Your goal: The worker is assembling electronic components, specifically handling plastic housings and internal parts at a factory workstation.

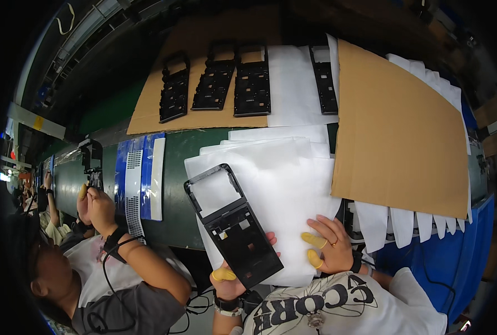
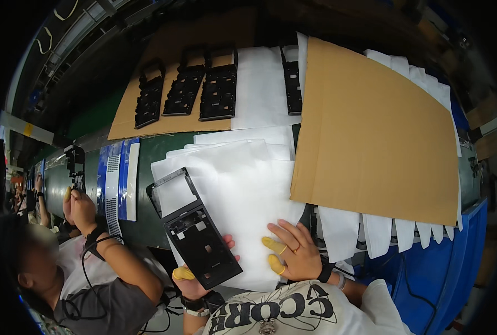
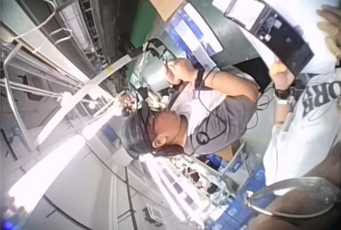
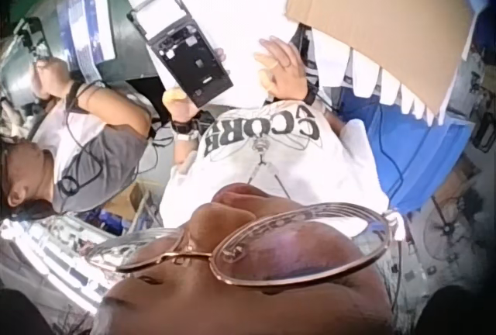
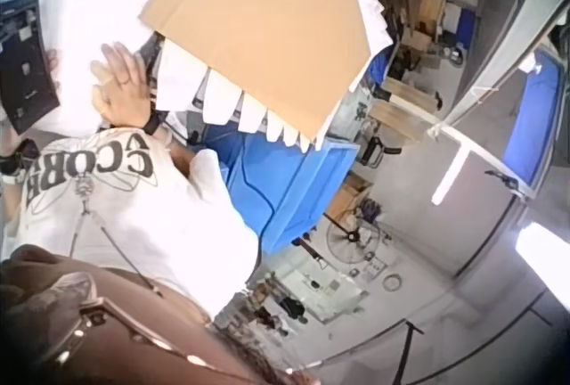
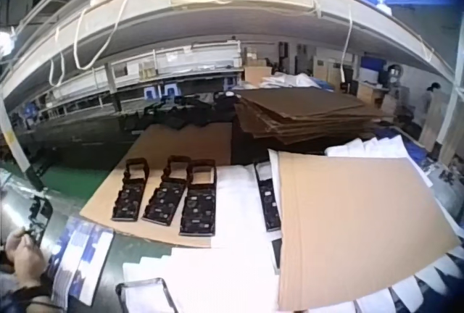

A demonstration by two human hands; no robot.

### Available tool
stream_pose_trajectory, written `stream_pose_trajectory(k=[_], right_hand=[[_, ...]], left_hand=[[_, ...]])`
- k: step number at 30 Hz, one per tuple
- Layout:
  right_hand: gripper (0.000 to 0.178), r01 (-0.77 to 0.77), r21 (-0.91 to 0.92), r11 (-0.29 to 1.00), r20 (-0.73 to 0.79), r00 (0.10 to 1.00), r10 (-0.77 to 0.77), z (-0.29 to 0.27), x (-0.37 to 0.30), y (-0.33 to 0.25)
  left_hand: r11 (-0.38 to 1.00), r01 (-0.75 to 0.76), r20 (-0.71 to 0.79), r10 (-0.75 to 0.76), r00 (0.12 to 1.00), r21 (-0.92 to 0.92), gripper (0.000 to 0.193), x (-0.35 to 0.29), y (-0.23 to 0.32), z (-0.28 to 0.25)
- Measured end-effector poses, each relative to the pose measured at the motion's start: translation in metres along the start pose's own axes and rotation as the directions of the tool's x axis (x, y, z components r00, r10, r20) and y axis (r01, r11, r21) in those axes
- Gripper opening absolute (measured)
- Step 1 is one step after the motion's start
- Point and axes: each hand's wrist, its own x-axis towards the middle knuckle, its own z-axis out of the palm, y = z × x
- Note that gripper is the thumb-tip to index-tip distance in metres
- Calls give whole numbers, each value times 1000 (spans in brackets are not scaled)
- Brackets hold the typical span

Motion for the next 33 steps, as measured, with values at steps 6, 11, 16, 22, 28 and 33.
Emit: stream_pose_trajectory(k=[6,11,16,22,28,33], right_hand=[[32,29,-61,998,-19,999,-30,5,-4,3],[33,30,-40,999,-31,999,-31,1,-5,3],[31,40,-11,999,-15,999,-41,3,-6,3],[29,29,18,999,-2,1000,-29,-1,2,0],[29,55,24,998,-25,998,-54,1,2,1],[28,111,37,993,-55,993,-109,0,3,2]], left_hand=[[987,62,-69,-73,995,-147,91,-1,5,-2],[997,61,-56,-64,996,-57,91,1,-1,1],[999,-40,-75,40,996,-1,87,-1,-9,10],[993,-108,-30,110,993,52,85,2,-12,15],[981,-191,-94,189,977,-17,84,2,-22,26],[959,-279,-103,283,953,55,63,-7,-21,33]])
